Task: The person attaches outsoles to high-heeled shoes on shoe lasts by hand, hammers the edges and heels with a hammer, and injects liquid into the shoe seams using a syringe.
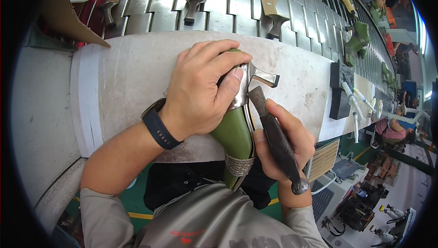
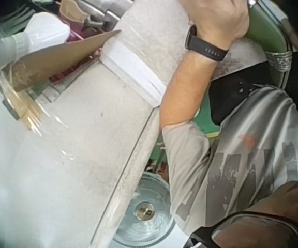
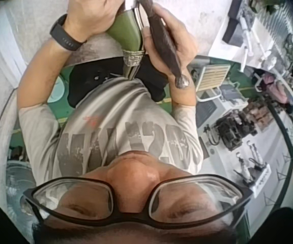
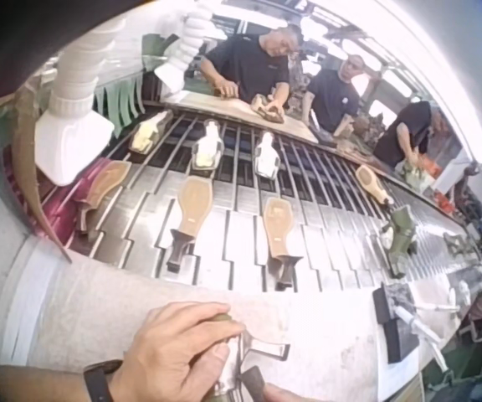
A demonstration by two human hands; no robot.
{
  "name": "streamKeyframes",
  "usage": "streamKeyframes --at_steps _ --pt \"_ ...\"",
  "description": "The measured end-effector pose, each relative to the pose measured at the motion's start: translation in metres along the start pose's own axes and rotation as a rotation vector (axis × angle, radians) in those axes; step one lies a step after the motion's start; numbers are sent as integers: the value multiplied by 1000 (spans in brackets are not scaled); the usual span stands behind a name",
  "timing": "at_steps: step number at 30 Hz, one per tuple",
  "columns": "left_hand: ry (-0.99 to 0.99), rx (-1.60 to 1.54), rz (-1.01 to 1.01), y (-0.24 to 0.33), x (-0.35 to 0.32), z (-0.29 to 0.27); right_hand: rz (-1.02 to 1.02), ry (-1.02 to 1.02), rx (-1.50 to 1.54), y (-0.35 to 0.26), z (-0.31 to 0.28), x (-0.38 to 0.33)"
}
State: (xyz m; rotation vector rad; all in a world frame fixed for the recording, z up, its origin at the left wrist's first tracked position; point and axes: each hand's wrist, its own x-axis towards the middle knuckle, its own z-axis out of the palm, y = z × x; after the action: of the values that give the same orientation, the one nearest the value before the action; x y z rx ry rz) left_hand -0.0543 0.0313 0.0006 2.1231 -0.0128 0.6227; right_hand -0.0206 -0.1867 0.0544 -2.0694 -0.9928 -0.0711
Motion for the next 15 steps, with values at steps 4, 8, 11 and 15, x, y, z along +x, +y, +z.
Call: streamKeyframes --at_steps 4,8,11,15 --pt "-1 5 0 0 0 -2 36 2 -78 -8 3 -3" --pt "-2 1 8 -2 0 -3 23 35 -68 -8 8 -3" --pt "-4 5 6 -2 -1 -4 52 31 -63 -11 7 -4" --pt "-5 8 4 -2 -1 -6 112 2 -56 -15 7 -4"
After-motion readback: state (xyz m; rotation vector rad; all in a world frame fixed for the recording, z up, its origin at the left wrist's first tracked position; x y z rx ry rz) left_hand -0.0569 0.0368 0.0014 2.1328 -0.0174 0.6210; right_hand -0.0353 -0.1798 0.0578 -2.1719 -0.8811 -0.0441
